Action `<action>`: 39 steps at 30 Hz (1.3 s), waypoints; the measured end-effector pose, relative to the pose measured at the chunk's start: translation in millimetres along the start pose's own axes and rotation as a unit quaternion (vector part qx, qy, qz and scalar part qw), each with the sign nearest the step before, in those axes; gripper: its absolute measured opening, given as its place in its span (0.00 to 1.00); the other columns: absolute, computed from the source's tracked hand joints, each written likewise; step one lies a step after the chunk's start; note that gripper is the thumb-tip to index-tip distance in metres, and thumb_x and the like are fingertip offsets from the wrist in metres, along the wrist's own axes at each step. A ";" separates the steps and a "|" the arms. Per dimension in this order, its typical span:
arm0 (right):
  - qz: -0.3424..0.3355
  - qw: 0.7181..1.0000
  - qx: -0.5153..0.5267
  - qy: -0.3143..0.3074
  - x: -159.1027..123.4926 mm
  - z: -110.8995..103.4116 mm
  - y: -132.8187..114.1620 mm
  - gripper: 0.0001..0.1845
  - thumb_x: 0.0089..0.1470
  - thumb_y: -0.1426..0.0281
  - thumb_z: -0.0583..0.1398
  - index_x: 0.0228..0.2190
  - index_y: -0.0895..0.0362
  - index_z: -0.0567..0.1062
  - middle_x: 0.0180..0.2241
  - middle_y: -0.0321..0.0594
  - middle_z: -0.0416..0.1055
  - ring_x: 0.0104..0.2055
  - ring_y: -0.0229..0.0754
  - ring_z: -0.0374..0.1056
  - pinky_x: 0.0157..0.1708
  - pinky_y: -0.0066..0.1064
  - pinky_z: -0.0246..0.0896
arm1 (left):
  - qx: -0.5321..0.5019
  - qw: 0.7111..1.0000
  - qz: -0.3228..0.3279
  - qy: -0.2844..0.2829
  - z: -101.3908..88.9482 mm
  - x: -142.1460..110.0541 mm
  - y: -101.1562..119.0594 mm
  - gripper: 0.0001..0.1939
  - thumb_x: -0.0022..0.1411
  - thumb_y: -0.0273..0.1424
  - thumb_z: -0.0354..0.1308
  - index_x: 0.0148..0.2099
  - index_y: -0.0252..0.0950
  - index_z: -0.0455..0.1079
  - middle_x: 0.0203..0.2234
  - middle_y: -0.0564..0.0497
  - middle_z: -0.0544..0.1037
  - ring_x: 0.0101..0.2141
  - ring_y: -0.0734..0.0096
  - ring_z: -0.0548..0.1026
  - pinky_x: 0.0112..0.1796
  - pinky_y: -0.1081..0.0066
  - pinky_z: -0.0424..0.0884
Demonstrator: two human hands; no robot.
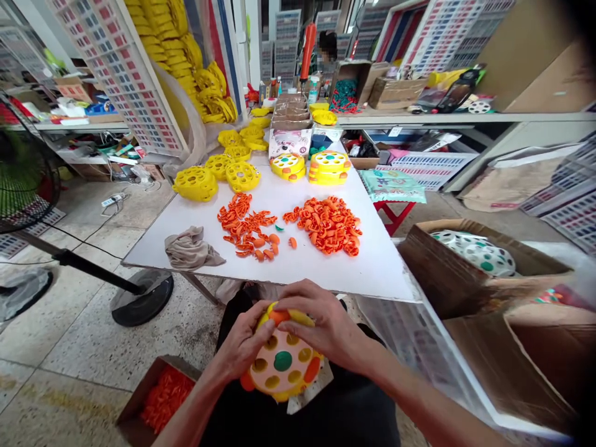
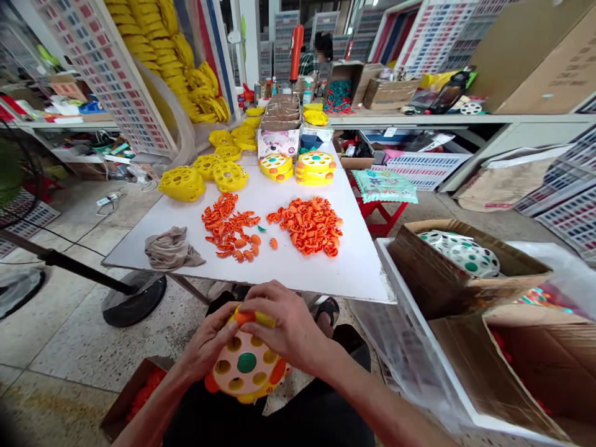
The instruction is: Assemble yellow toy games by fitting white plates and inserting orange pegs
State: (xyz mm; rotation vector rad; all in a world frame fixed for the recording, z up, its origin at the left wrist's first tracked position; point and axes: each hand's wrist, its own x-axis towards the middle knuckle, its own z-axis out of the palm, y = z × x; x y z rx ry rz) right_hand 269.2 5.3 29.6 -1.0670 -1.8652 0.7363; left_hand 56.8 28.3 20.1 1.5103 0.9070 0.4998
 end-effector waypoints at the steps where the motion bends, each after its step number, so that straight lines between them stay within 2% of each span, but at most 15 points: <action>1: -0.028 0.999 -0.040 -0.003 -2.2 1.1 1.2 0.09 0.64 0.67 0.62 0.45 0.50 0.78 0.45 0.43 0.75 0.45 0.46 0.69 0.45 0.39 0.67 | -0.006 1.000 -0.003 -0.008 0.7 0.5 1.7 0.18 0.69 0.44 0.51 0.51 0.37 0.69 0.37 0.51 0.73 0.37 0.66 0.71 0.38 0.69 0.67; 5: -0.069 0.992 -0.100 -0.018 -10.2 4.6 6.7 0.12 0.67 0.68 0.57 0.50 0.51 0.75 0.44 0.45 0.75 0.44 0.45 0.70 0.42 0.37 0.69 | -0.013 0.998 -0.020 -0.054 4.1 3.2 6.5 0.17 0.60 0.37 0.62 0.49 0.37 0.66 0.38 0.53 0.72 0.36 0.68 0.69 0.37 0.70 0.67; 8: -0.077 0.990 -0.112 -0.027 -13.5 5.8 4.3 0.12 0.67 0.68 0.57 0.51 0.53 0.73 0.45 0.46 0.75 0.45 0.46 0.71 0.43 0.38 0.70 | -0.024 0.996 -0.038 -0.081 6.0 6.6 5.8 0.18 0.56 0.31 0.63 0.49 0.37 0.65 0.36 0.54 0.70 0.35 0.70 0.68 0.35 0.72 0.66; 10: -0.090 0.990 -0.103 -0.041 -13.0 4.5 1.8 0.12 0.67 0.69 0.57 0.50 0.52 0.73 0.45 0.45 0.76 0.46 0.47 0.71 0.44 0.39 0.70 | -0.024 0.997 -0.034 -0.064 5.6 9.3 2.7 0.14 0.57 0.29 0.62 0.45 0.36 0.66 0.36 0.55 0.69 0.35 0.70 0.67 0.36 0.72 0.66; 12: -0.076 0.995 -0.064 -0.028 -8.8 0.7 4.9 0.11 0.67 0.68 0.58 0.50 0.51 0.74 0.46 0.44 0.76 0.48 0.47 0.71 0.46 0.38 0.70 | -0.028 0.998 -0.038 -0.041 3.9 11.1 -2.6 0.12 0.57 0.30 0.63 0.43 0.36 0.66 0.35 0.55 0.69 0.36 0.71 0.67 0.37 0.72 0.66; 15: 0.017 0.999 -0.012 0.046 6.6 -5.5 28.9 0.12 0.66 0.64 0.59 0.49 0.51 0.75 0.46 0.44 0.75 0.45 0.44 0.72 0.45 0.35 0.70 | -0.075 0.993 -0.084 -0.042 0.6 10.4 -13.2 0.18 0.57 0.35 0.64 0.47 0.37 0.65 0.35 0.55 0.71 0.35 0.70 0.70 0.35 0.72 0.67; 17: 0.064 0.995 -0.025 0.070 21.9 -4.2 54.1 0.10 0.66 0.63 0.60 0.46 0.52 0.77 0.43 0.43 0.75 0.41 0.43 0.73 0.41 0.34 0.70 | -0.101 0.987 -0.113 -0.046 -0.6 7.8 -20.2 0.21 0.56 0.37 0.66 0.48 0.37 0.64 0.35 0.54 0.72 0.34 0.70 0.71 0.34 0.72 0.67; 21: 0.069 0.987 -0.137 0.048 51.2 17.1 94.7 0.05 0.63 0.67 0.61 0.40 0.53 0.77 0.41 0.40 0.77 0.43 0.44 0.73 0.41 0.34 0.69 | -0.094 0.986 -0.130 -0.033 -0.3 2.7 -29.7 0.22 0.55 0.38 0.67 0.48 0.38 0.65 0.35 0.54 0.74 0.34 0.69 0.73 0.31 0.73 0.67; 23: 0.065 0.981 -0.176 0.050 60.2 27.7 104.0 0.04 0.62 0.68 0.63 0.40 0.53 0.77 0.42 0.41 0.77 0.46 0.46 0.73 0.45 0.36 0.69 | -0.098 0.986 -0.132 -0.027 0.0 1.7 -32.2 0.22 0.55 0.38 0.66 0.48 0.38 0.64 0.35 0.54 0.75 0.34 0.68 0.75 0.31 0.73 0.68; 25: 0.066 0.977 -0.194 0.059 64.9 29.3 109.4 0.05 0.62 0.68 0.62 0.41 0.53 0.77 0.45 0.43 0.77 0.47 0.46 0.73 0.47 0.37 0.69 | -0.106 0.985 -0.132 -0.026 -0.1 1.8 -34.3 0.21 0.55 0.38 0.66 0.47 0.38 0.64 0.34 0.53 0.76 0.34 0.67 0.76 0.31 0.73 0.68; 29: 0.085 0.961 -0.256 0.066 68.3 0.9 121.1 0.14 0.64 0.69 0.58 0.50 0.53 0.76 0.54 0.48 0.74 0.53 0.51 0.71 0.50 0.43 0.70 | -0.116 0.984 -0.134 -0.034 -0.3 2.2 -39.6 0.20 0.56 0.35 0.65 0.48 0.38 0.64 0.35 0.52 0.77 0.34 0.66 0.76 0.32 0.72 0.70; 31: 0.088 0.954 -0.286 0.039 72.1 -17.7 127.6 0.19 0.62 0.73 0.58 0.53 0.54 0.76 0.58 0.49 0.72 0.57 0.54 0.69 0.51 0.47 0.69 | -0.124 0.982 -0.139 -0.041 0.5 2.0 -42.4 0.20 0.55 0.35 0.66 0.48 0.39 0.65 0.35 0.53 0.77 0.34 0.66 0.76 0.33 0.72 0.70; 33: 0.078 0.950 -0.303 -0.010 78.4 -29.9 132.2 0.21 0.61 0.77 0.58 0.53 0.52 0.77 0.58 0.45 0.73 0.57 0.53 0.69 0.50 0.43 0.68 | -0.128 0.981 -0.141 -0.043 1.8 1.5 -44.3 0.22 0.54 0.36 0.67 0.49 0.39 0.65 0.35 0.53 0.77 0.34 0.67 0.76 0.33 0.72 0.70; 36: 0.068 0.943 -0.321 -0.060 88.4 -33.9 133.8 0.16 0.62 0.77 0.58 0.48 0.51 0.79 0.51 0.42 0.78 0.53 0.50 0.71 0.44 0.37 0.68 | -0.122 0.982 -0.137 -0.042 3.2 0.4 -44.0 0.23 0.53 0.37 0.68 0.49 0.39 0.66 0.35 0.53 0.77 0.35 0.66 0.76 0.32 0.73 0.70; 39: 0.075 0.936 -0.339 -0.066 91.4 -31.5 131.3 0.10 0.64 0.71 0.59 0.43 0.54 0.80 0.47 0.46 0.78 0.49 0.51 0.72 0.39 0.35 0.66 | -0.117 0.983 -0.134 -0.040 2.8 -1.0 -40.3 0.21 0.53 0.36 0.67 0.47 0.38 0.66 0.35 0.54 0.76 0.35 0.66 0.75 0.32 0.73 0.70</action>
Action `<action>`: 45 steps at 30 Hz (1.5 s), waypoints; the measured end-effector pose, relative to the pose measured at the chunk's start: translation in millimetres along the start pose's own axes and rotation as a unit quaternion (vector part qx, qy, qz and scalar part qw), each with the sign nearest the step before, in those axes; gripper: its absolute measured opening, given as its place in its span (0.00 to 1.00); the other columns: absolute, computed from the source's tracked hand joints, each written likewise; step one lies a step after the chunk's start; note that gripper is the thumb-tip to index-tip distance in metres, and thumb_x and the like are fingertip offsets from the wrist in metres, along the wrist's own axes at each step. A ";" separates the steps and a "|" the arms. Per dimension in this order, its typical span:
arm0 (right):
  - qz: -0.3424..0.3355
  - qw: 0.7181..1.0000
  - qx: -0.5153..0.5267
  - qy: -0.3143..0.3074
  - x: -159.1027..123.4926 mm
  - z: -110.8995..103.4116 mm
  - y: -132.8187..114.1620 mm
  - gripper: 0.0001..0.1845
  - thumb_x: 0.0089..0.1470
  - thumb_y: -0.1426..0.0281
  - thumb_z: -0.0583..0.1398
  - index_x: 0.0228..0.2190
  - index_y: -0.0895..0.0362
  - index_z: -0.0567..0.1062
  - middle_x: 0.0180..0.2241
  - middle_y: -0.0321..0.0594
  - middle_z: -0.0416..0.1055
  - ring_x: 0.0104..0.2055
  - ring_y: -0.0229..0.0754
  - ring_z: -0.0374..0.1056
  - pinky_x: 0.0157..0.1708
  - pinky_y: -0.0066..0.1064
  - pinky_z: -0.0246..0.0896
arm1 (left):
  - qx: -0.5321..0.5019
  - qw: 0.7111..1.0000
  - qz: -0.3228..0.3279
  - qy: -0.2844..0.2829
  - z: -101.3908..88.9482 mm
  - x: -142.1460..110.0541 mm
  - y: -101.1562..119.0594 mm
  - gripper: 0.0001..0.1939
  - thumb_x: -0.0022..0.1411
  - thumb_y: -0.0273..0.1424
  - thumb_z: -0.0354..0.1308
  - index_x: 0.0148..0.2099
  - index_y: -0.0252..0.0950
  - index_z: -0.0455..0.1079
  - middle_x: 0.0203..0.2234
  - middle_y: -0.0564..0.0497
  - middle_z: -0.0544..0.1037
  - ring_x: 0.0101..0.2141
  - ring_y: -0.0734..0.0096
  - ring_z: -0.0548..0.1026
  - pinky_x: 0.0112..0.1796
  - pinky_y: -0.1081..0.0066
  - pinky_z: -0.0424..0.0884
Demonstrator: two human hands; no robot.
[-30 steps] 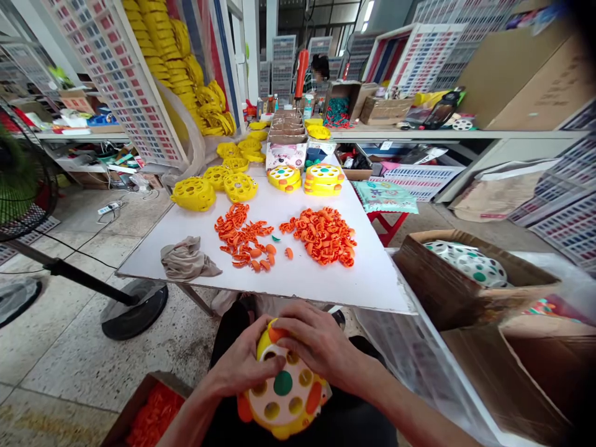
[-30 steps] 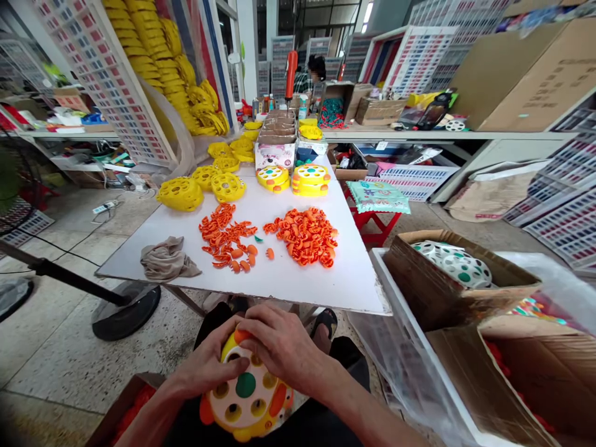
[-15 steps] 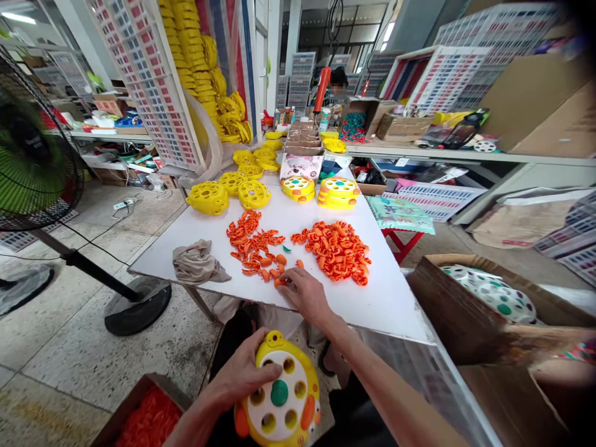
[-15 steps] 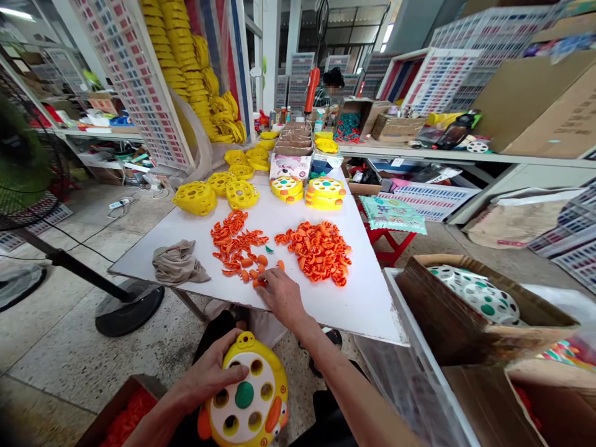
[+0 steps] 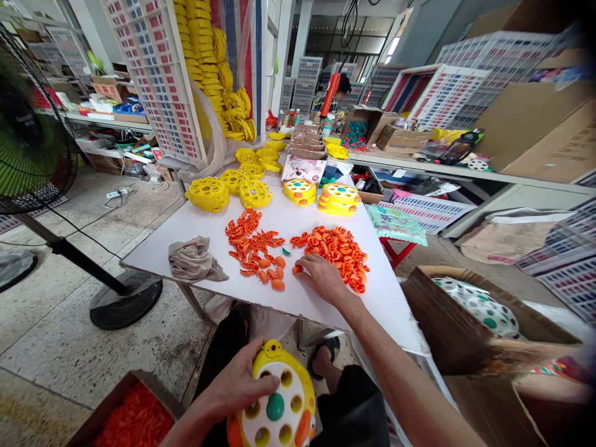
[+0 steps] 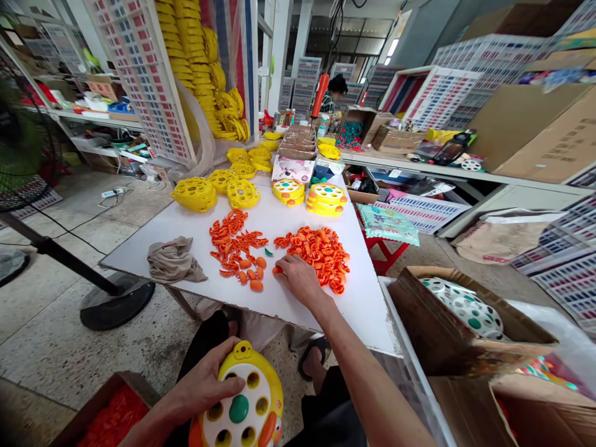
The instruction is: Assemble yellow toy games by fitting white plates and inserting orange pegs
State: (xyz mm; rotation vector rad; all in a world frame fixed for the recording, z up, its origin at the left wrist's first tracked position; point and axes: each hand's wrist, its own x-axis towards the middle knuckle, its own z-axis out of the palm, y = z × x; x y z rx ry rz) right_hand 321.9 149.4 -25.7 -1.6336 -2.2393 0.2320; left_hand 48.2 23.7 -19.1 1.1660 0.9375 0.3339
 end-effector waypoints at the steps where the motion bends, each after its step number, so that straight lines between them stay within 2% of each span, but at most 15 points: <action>1: 0.005 1.000 -0.004 0.002 -1.4 -0.3 -1.1 0.09 0.65 0.69 0.59 0.43 0.55 0.80 0.46 0.47 0.77 0.48 0.52 0.72 0.38 0.35 0.66 | 0.001 1.000 0.001 0.001 0.0 -0.8 1.3 0.20 0.54 0.35 0.66 0.47 0.38 0.66 0.34 0.54 0.75 0.34 0.67 0.75 0.33 0.73 0.70; 7: 0.017 0.999 0.008 0.030 -21.5 -5.9 -5.2 0.12 0.67 0.64 0.58 0.45 0.56 0.78 0.42 0.47 0.77 0.43 0.50 0.73 0.37 0.35 0.63 | 0.007 1.000 0.018 0.014 0.7 -1.8 5.1 0.20 0.55 0.32 0.65 0.48 0.37 0.66 0.35 0.54 0.75 0.35 0.67 0.74 0.33 0.72 0.71; 13: 0.019 0.995 0.077 0.058 -34.5 -10.7 -13.4 0.12 0.67 0.62 0.58 0.44 0.54 0.78 0.41 0.44 0.78 0.38 0.45 0.74 0.37 0.33 0.64 | -0.007 1.000 0.020 0.013 5.6 -1.7 11.2 0.20 0.54 0.32 0.65 0.49 0.36 0.65 0.34 0.54 0.75 0.33 0.68 0.74 0.32 0.71 0.71; 19: 0.022 0.988 0.139 0.059 -38.9 -7.6 -19.5 0.11 0.66 0.64 0.59 0.43 0.55 0.79 0.38 0.42 0.78 0.37 0.43 0.74 0.36 0.31 0.67 | 0.007 0.999 0.028 0.021 6.7 -2.7 18.2 0.20 0.54 0.32 0.65 0.48 0.36 0.65 0.35 0.54 0.73 0.33 0.69 0.73 0.32 0.72 0.70; 24: 0.022 0.989 0.135 0.054 -39.4 2.9 -22.1 0.10 0.65 0.67 0.59 0.44 0.55 0.79 0.42 0.44 0.77 0.39 0.44 0.74 0.39 0.33 0.67 | 0.020 0.999 0.022 0.016 4.7 -2.8 11.6 0.18 0.56 0.33 0.64 0.47 0.37 0.64 0.34 0.53 0.74 0.34 0.68 0.74 0.31 0.72 0.70; 31: 0.043 0.990 0.126 0.056 -31.0 16.8 -26.8 0.11 0.63 0.71 0.60 0.45 0.57 0.79 0.42 0.46 0.78 0.39 0.46 0.74 0.40 0.34 0.67 | 0.023 0.999 0.020 0.013 2.1 -1.0 7.2 0.19 0.56 0.34 0.65 0.47 0.37 0.65 0.35 0.53 0.76 0.34 0.66 0.75 0.31 0.72 0.69; 36: 0.049 0.986 0.148 0.051 -25.9 22.4 -27.0 0.17 0.59 0.76 0.62 0.50 0.58 0.76 0.43 0.44 0.81 0.40 0.42 0.77 0.42 0.30 0.70 | 0.045 0.999 0.010 0.022 1.4 -2.1 8.1 0.19 0.55 0.31 0.64 0.48 0.37 0.65 0.35 0.53 0.76 0.35 0.66 0.75 0.32 0.72 0.69; 40: 0.058 0.987 0.140 0.053 -33.9 15.1 -16.6 0.19 0.58 0.80 0.60 0.51 0.58 0.75 0.43 0.42 0.81 0.39 0.39 0.77 0.42 0.28 0.72 | 0.024 0.999 0.009 0.022 1.9 -3.1 7.0 0.18 0.54 0.30 0.63 0.47 0.36 0.65 0.34 0.54 0.75 0.34 0.67 0.74 0.32 0.72 0.70; 43: 0.073 0.991 0.095 0.066 -38.8 2.2 -3.8 0.17 0.59 0.78 0.59 0.50 0.58 0.76 0.44 0.44 0.81 0.39 0.43 0.77 0.43 0.33 0.72 | -0.008 1.000 0.009 0.010 3.1 -2.4 6.3 0.19 0.53 0.30 0.63 0.48 0.37 0.65 0.34 0.54 0.75 0.34 0.67 0.75 0.33 0.72 0.71; 45: 0.082 0.992 0.053 0.075 -35.9 -8.7 5.9 0.16 0.61 0.76 0.58 0.49 0.58 0.77 0.47 0.46 0.80 0.44 0.48 0.76 0.46 0.38 0.70 | -0.006 1.000 0.004 0.008 3.7 -1.8 6.2 0.20 0.53 0.30 0.63 0.48 0.37 0.65 0.34 0.54 0.76 0.34 0.67 0.75 0.32 0.72 0.70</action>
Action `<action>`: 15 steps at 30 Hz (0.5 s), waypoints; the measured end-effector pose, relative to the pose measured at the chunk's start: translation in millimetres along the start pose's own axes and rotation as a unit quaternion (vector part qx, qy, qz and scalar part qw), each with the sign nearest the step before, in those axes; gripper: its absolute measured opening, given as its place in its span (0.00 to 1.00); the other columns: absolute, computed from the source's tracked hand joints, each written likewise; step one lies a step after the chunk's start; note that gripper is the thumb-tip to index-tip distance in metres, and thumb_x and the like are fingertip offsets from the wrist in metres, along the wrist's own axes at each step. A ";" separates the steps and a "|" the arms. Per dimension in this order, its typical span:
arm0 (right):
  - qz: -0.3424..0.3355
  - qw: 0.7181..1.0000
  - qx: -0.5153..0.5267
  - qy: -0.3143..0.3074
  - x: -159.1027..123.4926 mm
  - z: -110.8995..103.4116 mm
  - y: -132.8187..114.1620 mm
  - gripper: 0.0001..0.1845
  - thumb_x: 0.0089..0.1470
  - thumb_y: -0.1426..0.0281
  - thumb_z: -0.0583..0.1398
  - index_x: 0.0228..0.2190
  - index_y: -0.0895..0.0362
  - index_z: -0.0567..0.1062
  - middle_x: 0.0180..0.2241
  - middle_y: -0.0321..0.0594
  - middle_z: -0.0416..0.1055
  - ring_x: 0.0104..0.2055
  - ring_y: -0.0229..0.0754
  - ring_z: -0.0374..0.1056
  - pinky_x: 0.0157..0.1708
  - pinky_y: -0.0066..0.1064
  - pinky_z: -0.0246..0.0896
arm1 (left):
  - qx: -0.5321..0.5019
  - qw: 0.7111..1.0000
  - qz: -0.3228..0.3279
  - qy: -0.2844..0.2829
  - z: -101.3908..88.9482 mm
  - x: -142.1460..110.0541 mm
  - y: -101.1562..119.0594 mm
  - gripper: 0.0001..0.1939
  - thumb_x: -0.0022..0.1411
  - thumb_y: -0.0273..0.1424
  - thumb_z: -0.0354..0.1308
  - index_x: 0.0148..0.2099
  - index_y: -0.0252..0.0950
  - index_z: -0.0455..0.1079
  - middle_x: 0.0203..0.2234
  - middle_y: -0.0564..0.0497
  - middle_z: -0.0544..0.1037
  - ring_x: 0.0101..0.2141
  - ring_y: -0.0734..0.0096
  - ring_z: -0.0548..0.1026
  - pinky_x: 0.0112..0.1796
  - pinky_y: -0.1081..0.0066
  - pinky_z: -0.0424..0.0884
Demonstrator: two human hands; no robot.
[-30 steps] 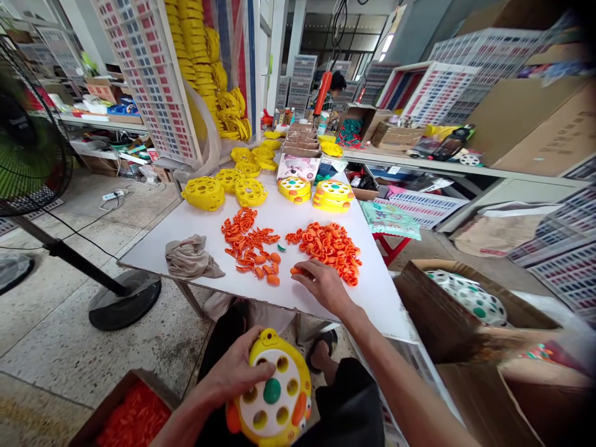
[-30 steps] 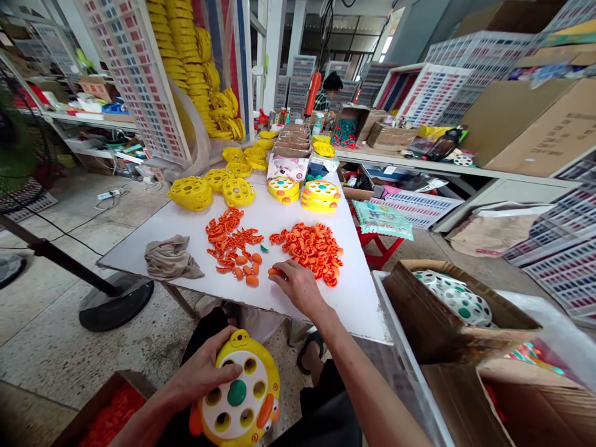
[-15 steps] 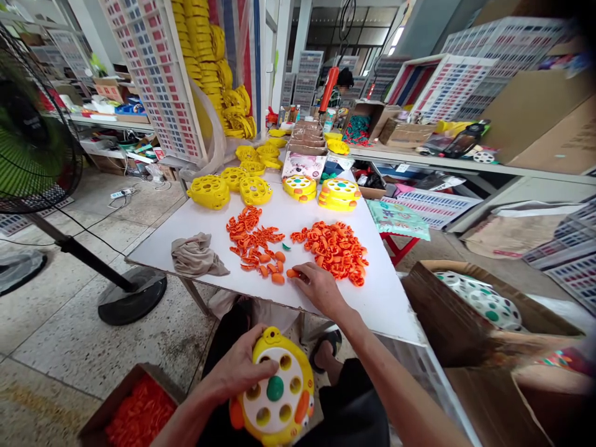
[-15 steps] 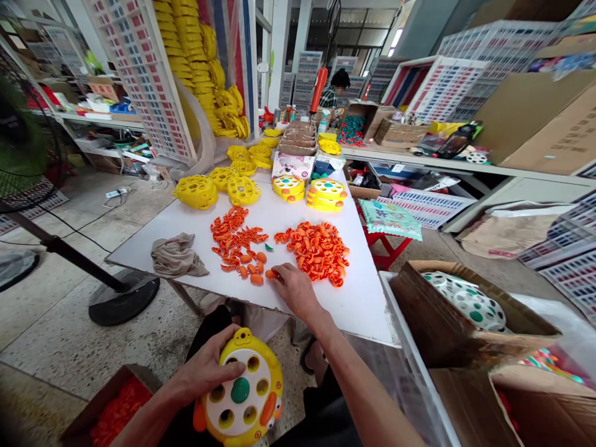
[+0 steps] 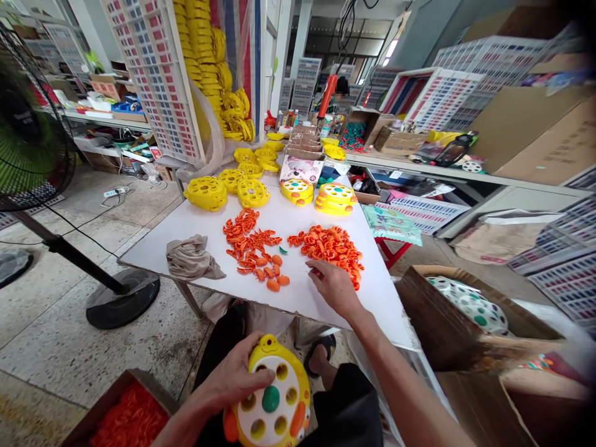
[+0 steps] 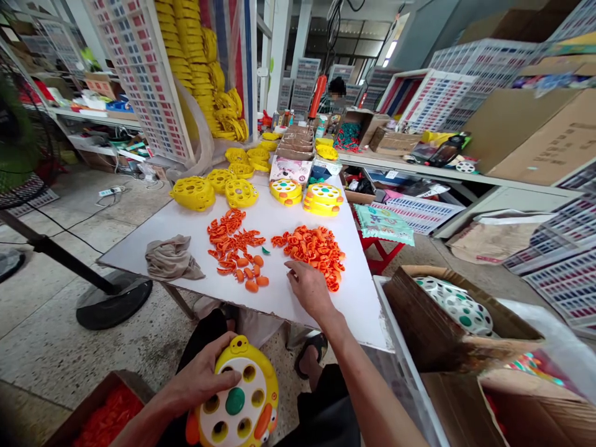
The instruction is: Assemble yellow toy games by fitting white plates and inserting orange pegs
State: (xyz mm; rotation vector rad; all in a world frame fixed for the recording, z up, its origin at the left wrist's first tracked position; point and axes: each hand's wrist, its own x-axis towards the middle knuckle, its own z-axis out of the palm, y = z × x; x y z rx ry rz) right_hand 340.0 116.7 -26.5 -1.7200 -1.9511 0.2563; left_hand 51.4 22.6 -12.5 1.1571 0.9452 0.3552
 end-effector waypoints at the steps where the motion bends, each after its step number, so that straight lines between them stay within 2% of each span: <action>1: 0.002 1.000 -0.022 0.005 5.6 -5.3 3.6 0.15 0.62 0.75 0.57 0.49 0.57 0.78 0.48 0.47 0.79 0.47 0.51 0.74 0.48 0.40 0.69 | 0.006 1.000 -0.004 0.001 0.2 0.2 0.0 0.20 0.53 0.30 0.63 0.48 0.37 0.65 0.34 0.54 0.76 0.34 0.67 0.75 0.32 0.72 0.70; 4: -0.002 0.997 -0.081 0.005 32.4 -16.9 11.9 0.15 0.63 0.74 0.57 0.48 0.56 0.80 0.50 0.47 0.79 0.54 0.58 0.68 0.51 0.45 0.65 | 0.008 1.000 -0.011 -0.004 0.2 0.8 -0.4 0.20 0.53 0.32 0.64 0.48 0.37 0.65 0.34 0.53 0.76 0.34 0.66 0.75 0.32 0.73 0.69; 7: -0.029 0.992 -0.119 -0.021 67.0 -17.7 14.7 0.18 0.61 0.74 0.59 0.51 0.57 0.79 0.53 0.47 0.77 0.56 0.59 0.64 0.54 0.46 0.62 | 0.001 1.000 -0.012 -0.006 -0.4 2.0 -1.5 0.21 0.52 0.33 0.65 0.48 0.38 0.66 0.34 0.54 0.76 0.35 0.67 0.75 0.32 0.73 0.69; 11: -0.067 0.984 -0.148 -0.072 106.7 -2.4 10.8 0.20 0.59 0.71 0.62 0.54 0.55 0.77 0.54 0.44 0.77 0.56 0.57 0.64 0.55 0.43 0.61 | 0.014 0.999 -0.031 0.005 -2.1 5.5 -2.1 0.19 0.51 0.31 0.63 0.46 0.37 0.65 0.32 0.55 0.74 0.33 0.68 0.73 0.32 0.73 0.68; 15: -0.081 0.976 -0.169 -0.109 129.1 15.9 7.5 0.20 0.57 0.73 0.63 0.51 0.54 0.79 0.53 0.44 0.78 0.57 0.57 0.65 0.55 0.42 0.60 | 0.026 0.999 -0.030 0.012 -4.4 8.9 -1.8 0.19 0.51 0.31 0.62 0.46 0.35 0.65 0.32 0.54 0.73 0.32 0.69 0.71 0.31 0.73 0.66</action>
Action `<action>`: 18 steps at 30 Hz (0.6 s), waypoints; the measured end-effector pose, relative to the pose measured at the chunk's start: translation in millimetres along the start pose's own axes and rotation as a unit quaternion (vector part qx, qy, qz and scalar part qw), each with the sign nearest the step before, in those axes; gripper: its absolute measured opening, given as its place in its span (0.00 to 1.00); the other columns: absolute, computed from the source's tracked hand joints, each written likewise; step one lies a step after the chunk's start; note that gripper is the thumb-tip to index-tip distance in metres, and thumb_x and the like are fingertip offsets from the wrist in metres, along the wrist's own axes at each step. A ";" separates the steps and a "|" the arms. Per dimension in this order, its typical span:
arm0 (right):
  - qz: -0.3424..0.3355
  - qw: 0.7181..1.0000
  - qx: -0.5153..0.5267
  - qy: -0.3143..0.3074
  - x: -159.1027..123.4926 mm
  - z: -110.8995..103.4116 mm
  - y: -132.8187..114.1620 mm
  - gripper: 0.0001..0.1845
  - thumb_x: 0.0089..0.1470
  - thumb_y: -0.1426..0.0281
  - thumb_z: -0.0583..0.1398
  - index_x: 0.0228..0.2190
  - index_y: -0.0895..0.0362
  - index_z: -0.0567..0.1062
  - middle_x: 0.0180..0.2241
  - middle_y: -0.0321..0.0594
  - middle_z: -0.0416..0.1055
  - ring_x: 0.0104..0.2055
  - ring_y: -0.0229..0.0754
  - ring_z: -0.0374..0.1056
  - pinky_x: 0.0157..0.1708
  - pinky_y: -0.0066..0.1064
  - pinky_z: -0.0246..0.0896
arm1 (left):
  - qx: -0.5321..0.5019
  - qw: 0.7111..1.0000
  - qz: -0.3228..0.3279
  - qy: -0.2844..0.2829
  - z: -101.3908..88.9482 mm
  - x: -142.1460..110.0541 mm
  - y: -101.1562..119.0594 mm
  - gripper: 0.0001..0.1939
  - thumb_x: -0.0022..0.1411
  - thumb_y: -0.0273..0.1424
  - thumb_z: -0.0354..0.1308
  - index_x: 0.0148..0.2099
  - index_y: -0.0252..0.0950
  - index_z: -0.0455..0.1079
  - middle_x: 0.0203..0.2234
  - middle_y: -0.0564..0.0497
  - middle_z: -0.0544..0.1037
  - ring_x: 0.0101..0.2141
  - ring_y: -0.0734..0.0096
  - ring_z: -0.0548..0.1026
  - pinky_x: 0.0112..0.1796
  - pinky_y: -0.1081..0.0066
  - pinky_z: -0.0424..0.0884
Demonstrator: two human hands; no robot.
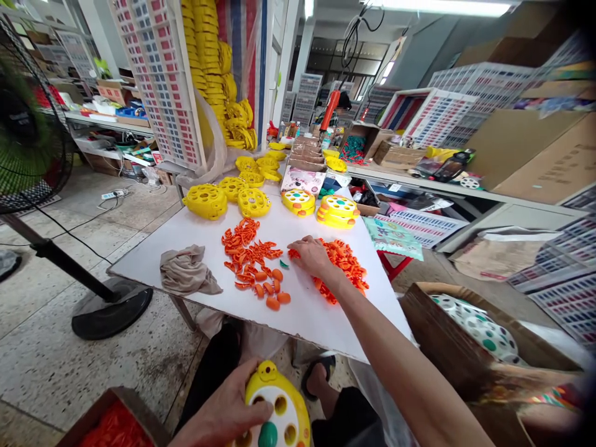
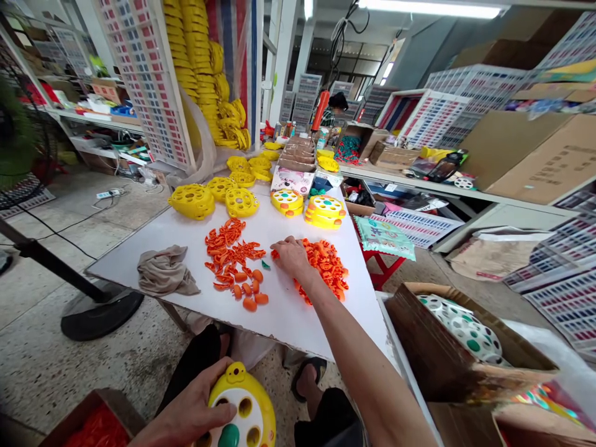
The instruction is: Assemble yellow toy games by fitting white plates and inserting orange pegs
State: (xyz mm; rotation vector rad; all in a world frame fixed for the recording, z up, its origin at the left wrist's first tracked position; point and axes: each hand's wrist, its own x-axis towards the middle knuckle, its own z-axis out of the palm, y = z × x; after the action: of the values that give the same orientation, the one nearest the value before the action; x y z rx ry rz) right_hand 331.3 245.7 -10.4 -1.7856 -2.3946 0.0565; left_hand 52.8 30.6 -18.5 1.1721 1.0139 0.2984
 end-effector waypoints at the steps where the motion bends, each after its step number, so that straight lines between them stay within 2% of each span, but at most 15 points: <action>1: -0.001 1.000 -0.003 -0.006 3.4 2.2 -0.1 0.19 0.57 0.73 0.63 0.50 0.54 0.79 0.52 0.44 0.79 0.56 0.56 0.66 0.55 0.42 0.60 | 0.003 1.000 0.000 0.001 -0.5 0.5 -0.2 0.19 0.51 0.30 0.62 0.46 0.35 0.65 0.32 0.55 0.73 0.32 0.69 0.71 0.31 0.73 0.66; 4: -0.005 1.000 -0.008 -0.016 6.5 5.5 1.9 0.17 0.59 0.73 0.61 0.49 0.54 0.79 0.50 0.45 0.79 0.55 0.54 0.68 0.54 0.40 0.60 | -0.003 1.000 0.002 0.000 -1.6 0.9 -2.1 0.19 0.50 0.28 0.61 0.46 0.35 0.66 0.31 0.55 0.72 0.32 0.70 0.70 0.32 0.73 0.65; 8: -0.005 1.000 -0.009 -0.016 -1.9 3.6 5.7 0.20 0.60 0.72 0.60 0.54 0.57 0.76 0.51 0.48 0.79 0.52 0.51 0.70 0.53 0.36 0.61 | -0.032 0.999 0.004 -0.009 -2.1 1.5 -7.7 0.21 0.49 0.29 0.62 0.47 0.36 0.66 0.31 0.56 0.72 0.32 0.70 0.70 0.31 0.74 0.65; 10: -0.006 1.000 -0.009 -0.011 -7.4 1.8 6.8 0.21 0.61 0.70 0.60 0.55 0.58 0.75 0.53 0.47 0.78 0.55 0.50 0.69 0.55 0.36 0.59 | -0.035 0.999 0.008 -0.011 -2.0 2.3 -10.5 0.21 0.50 0.30 0.63 0.47 0.37 0.66 0.31 0.56 0.72 0.31 0.71 0.70 0.31 0.74 0.65; 13: -0.005 1.000 -0.012 -0.005 -11.6 0.4 7.2 0.20 0.62 0.68 0.60 0.54 0.56 0.76 0.52 0.46 0.78 0.57 0.52 0.66 0.56 0.36 0.58 | -0.038 0.999 0.013 -0.017 -0.1 3.6 -11.8 0.21 0.50 0.32 0.64 0.47 0.37 0.66 0.32 0.55 0.73 0.32 0.70 0.71 0.31 0.74 0.65; 18: 0.011 1.000 -0.013 -0.010 -2.8 2.0 3.3 0.15 0.62 0.69 0.59 0.49 0.54 0.80 0.46 0.46 0.81 0.53 0.53 0.68 0.50 0.36 0.61 | -0.059 0.998 0.003 -0.019 4.4 3.6 -5.6 0.20 0.49 0.31 0.64 0.46 0.36 0.66 0.32 0.55 0.73 0.32 0.69 0.71 0.32 0.73 0.65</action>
State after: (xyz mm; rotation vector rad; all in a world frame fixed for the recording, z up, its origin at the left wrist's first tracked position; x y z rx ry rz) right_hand 334.9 244.0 -13.1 -1.8311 -2.4017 0.0455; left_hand 56.5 28.0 -25.0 1.0700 0.9465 0.3346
